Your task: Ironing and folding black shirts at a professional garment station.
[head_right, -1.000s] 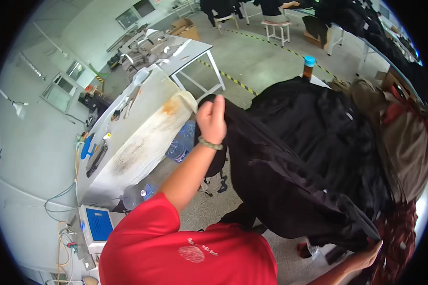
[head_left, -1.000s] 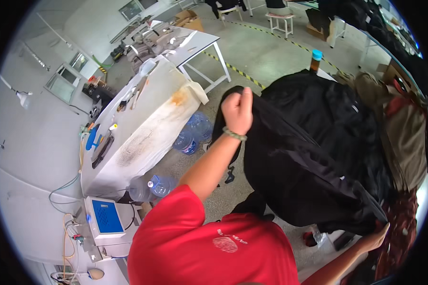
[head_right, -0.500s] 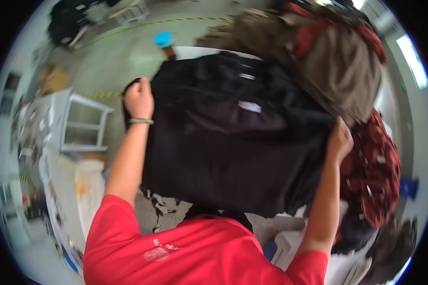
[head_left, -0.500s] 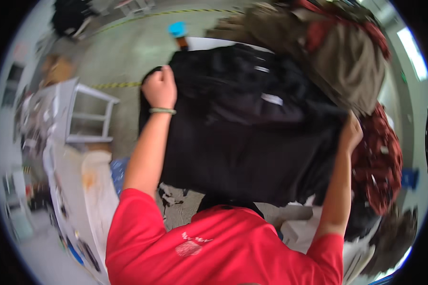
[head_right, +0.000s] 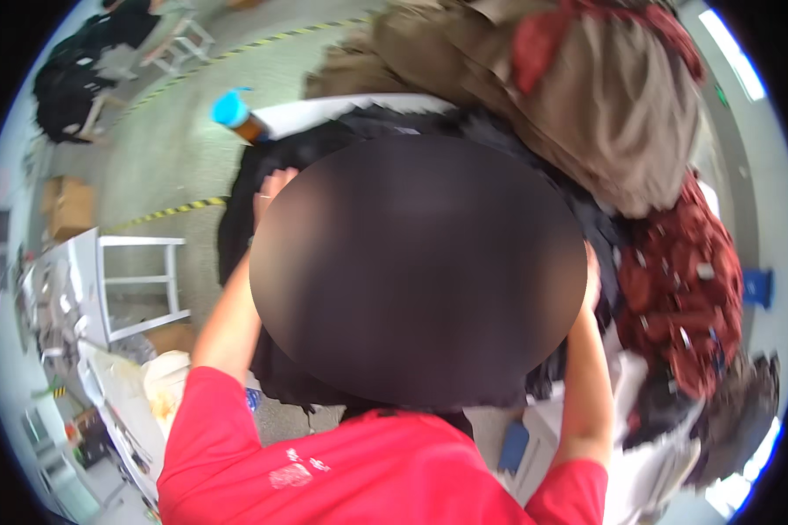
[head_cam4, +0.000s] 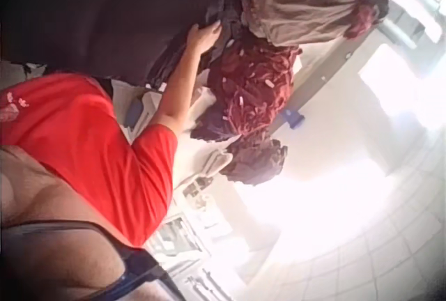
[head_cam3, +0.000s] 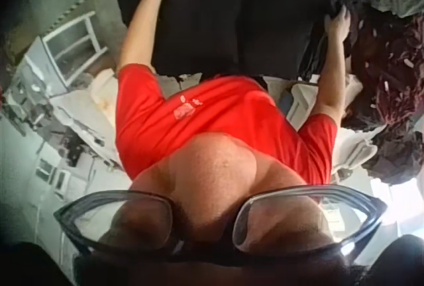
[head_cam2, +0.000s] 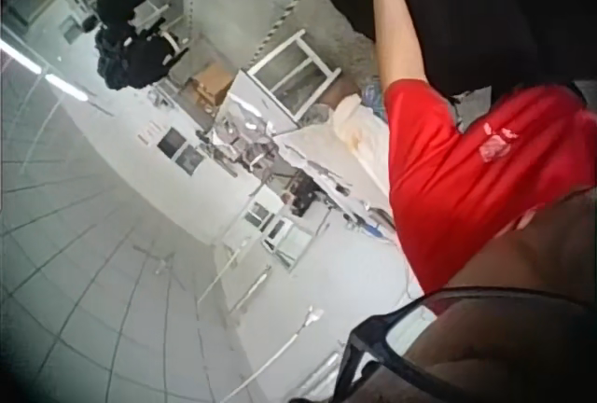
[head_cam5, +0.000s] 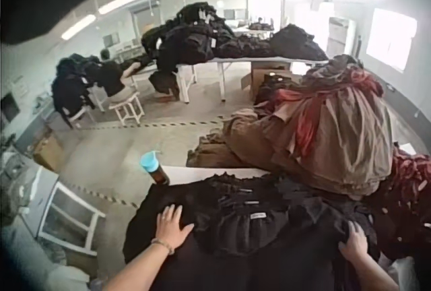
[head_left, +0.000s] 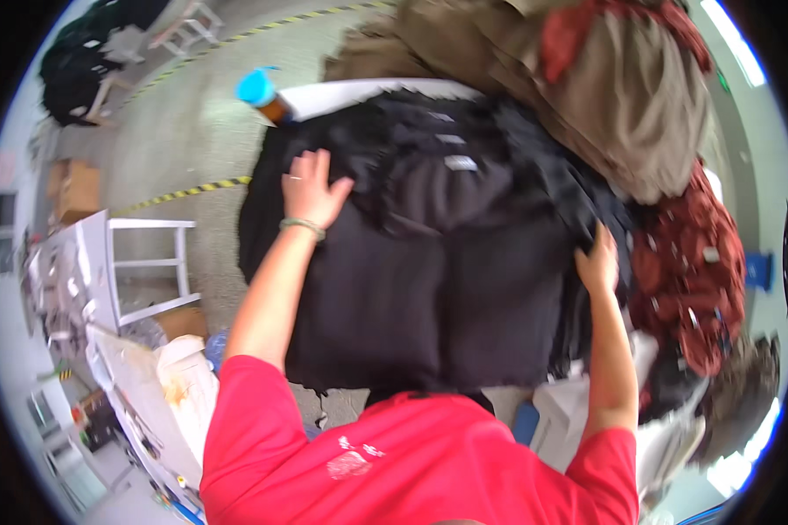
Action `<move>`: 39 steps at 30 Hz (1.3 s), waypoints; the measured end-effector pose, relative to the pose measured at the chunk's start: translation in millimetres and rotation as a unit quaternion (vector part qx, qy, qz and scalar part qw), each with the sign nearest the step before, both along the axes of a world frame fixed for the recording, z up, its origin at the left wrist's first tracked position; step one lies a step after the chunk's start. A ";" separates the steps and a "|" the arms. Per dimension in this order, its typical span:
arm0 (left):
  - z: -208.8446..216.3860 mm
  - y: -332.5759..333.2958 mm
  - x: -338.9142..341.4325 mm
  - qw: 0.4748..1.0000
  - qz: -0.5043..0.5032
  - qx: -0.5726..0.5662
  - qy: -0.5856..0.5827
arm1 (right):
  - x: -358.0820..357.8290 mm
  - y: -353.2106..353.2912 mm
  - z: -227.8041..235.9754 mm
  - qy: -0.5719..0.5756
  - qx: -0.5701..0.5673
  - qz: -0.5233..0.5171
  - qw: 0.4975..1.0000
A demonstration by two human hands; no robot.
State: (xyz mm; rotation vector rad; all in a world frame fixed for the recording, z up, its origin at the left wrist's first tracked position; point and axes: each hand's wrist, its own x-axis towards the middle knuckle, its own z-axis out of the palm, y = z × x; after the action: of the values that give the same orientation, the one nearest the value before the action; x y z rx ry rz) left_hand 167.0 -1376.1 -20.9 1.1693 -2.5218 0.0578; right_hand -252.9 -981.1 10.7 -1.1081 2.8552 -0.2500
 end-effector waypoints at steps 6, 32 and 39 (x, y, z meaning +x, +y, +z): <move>31.1 -22.0 -18.2 0.996 -0.028 0.034 0.072 | -64.1 -11.8 -22.8 0.000 -0.013 -0.021 1.000; 431.1 168.4 -59.0 0.353 -0.761 0.361 0.408 | 204.3 256.1 14.9 -0.092 -0.158 -0.200 0.963; 455.5 271.8 -82.9 0.295 -0.812 0.332 0.379 | 243.7 295.6 -9.0 -0.164 -0.280 -0.207 0.923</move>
State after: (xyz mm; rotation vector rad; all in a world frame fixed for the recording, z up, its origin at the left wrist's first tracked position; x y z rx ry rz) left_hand 84.1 -1104.3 434.6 -1.4420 -1.4493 -1.5964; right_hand -9.2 -685.5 1.8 -0.4120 2.7227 -1.2116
